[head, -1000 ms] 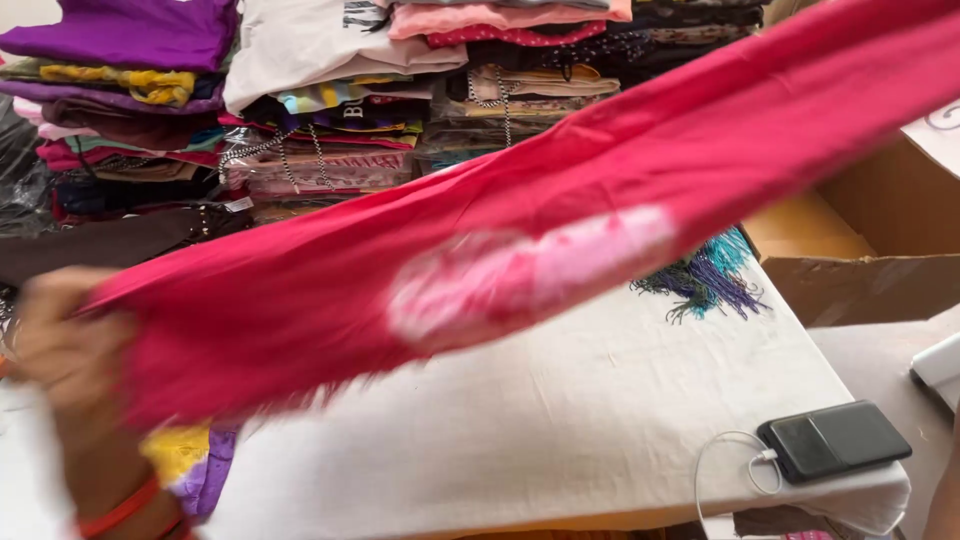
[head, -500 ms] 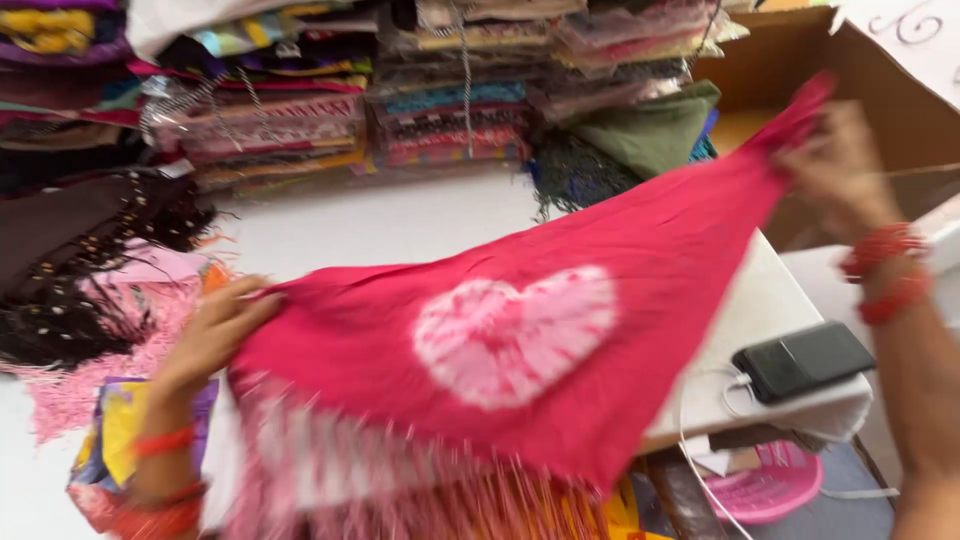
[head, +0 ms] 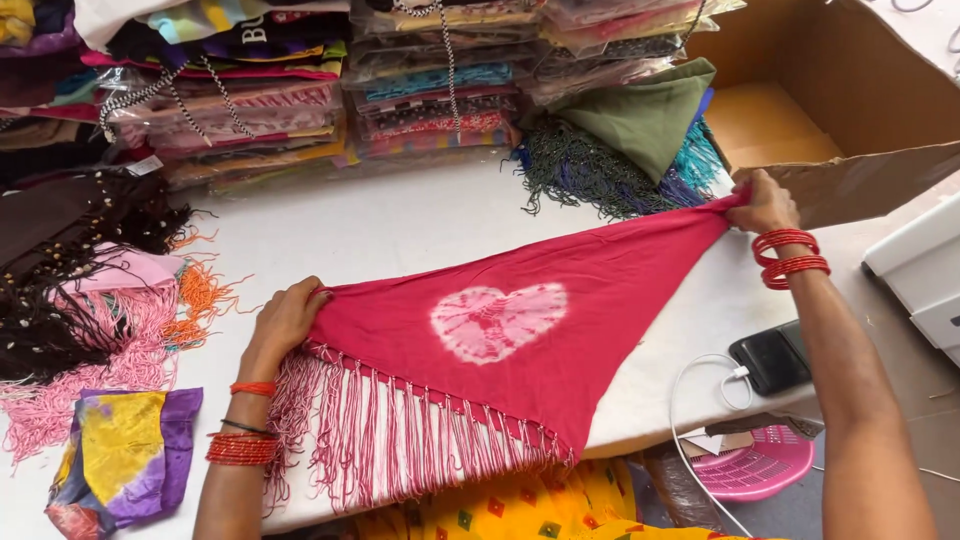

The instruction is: The person folds a green scarf with fringes on a white table, smoothing it out and folding it into a smaller rectangle. They then pick up a pink scarf with a white heart design and fringes, unfold it, and begin folding it in a similar manner.

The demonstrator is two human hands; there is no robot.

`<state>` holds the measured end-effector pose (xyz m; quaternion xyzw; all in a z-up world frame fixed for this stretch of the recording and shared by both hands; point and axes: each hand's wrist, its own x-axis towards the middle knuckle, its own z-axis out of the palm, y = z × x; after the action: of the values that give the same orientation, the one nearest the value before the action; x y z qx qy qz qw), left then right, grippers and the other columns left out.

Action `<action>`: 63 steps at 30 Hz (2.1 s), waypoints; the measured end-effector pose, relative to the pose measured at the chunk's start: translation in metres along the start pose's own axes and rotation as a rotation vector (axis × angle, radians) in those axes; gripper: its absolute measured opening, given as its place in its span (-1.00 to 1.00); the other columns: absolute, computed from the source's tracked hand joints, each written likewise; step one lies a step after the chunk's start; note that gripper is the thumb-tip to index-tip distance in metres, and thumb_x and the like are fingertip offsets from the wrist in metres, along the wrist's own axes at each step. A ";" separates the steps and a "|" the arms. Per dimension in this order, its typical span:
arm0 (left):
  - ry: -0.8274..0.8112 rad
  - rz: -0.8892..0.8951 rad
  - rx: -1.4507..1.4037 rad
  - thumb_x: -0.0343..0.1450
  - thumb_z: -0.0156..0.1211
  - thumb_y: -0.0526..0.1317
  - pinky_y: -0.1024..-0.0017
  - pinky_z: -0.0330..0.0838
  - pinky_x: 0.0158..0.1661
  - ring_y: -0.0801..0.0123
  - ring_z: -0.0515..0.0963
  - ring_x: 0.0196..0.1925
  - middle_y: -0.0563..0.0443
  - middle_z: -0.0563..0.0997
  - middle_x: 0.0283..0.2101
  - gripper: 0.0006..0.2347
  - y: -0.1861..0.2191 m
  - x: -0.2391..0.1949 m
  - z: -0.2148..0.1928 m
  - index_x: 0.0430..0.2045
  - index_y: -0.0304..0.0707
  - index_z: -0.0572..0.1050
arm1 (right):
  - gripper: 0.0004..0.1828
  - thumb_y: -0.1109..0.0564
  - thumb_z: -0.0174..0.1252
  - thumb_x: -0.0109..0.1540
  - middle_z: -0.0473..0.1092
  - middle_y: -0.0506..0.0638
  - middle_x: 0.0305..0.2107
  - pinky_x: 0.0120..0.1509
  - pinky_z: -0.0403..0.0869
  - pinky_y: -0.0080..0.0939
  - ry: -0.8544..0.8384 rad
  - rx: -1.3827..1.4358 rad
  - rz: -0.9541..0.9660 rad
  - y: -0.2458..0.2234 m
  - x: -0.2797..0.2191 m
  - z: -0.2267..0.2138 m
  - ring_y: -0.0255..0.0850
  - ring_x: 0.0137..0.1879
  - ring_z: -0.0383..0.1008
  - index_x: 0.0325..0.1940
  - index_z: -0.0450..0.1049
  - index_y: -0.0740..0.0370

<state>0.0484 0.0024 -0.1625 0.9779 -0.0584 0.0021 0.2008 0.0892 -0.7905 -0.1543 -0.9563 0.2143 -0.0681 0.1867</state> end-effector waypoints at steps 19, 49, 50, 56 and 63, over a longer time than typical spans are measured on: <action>0.320 0.116 0.647 0.40 0.13 -0.28 0.11 0.47 -0.30 0.18 0.65 -0.33 -0.07 0.63 -0.38 -0.82 0.052 -0.005 -0.012 -0.13 -0.16 0.47 | -0.40 0.19 0.44 -0.02 0.53 0.19 -0.09 0.04 0.48 0.33 0.125 -0.294 -0.125 -0.025 -0.013 0.002 0.29 0.10 0.49 0.11 0.50 0.09; 0.249 0.563 0.068 0.47 0.14 0.05 0.12 0.32 -0.01 0.12 0.45 0.06 -0.16 0.51 0.10 -0.62 0.190 0.071 0.092 -0.02 -0.27 0.51 | -0.30 -0.11 0.14 0.30 0.33 0.29 0.17 0.28 0.26 0.22 -0.159 -0.186 -1.074 -0.226 -0.098 0.051 0.18 0.24 0.33 0.43 0.20 0.29; 0.227 0.518 0.083 0.45 0.18 0.09 0.15 0.32 -0.07 0.17 0.45 -0.03 -0.12 0.52 -0.02 -0.62 0.190 0.068 0.090 -0.09 -0.26 0.52 | -0.31 -0.21 0.14 0.27 0.35 0.22 0.15 0.30 0.28 0.18 -0.333 -0.243 -0.965 -0.225 -0.087 0.052 0.10 0.26 0.34 0.38 0.24 0.15; 0.086 0.373 0.002 0.38 0.33 0.11 0.22 0.28 -0.14 0.27 0.45 -0.26 0.02 0.51 -0.36 -0.65 0.189 0.075 0.093 -0.39 -0.21 0.52 | -0.32 -0.34 0.27 0.14 0.53 0.08 -0.05 0.31 0.35 0.05 -0.711 -0.281 -0.765 -0.226 -0.068 0.054 -0.05 0.15 0.50 0.19 0.39 0.06; 0.243 0.705 -0.216 0.30 0.29 -0.33 0.26 0.26 -0.21 0.18 0.43 -0.31 -0.04 0.45 -0.39 -0.83 0.175 0.077 0.108 -0.39 -0.24 0.39 | -0.58 0.06 0.35 0.02 0.41 0.08 -0.21 0.07 0.44 -0.04 -0.486 0.070 -1.088 -0.197 -0.074 0.064 0.01 -0.04 0.48 -0.16 0.39 0.27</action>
<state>0.1031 -0.2084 -0.1911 0.8637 -0.3664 0.1805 0.2951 0.1119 -0.5718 -0.1409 -0.9102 -0.3576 0.0600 0.2001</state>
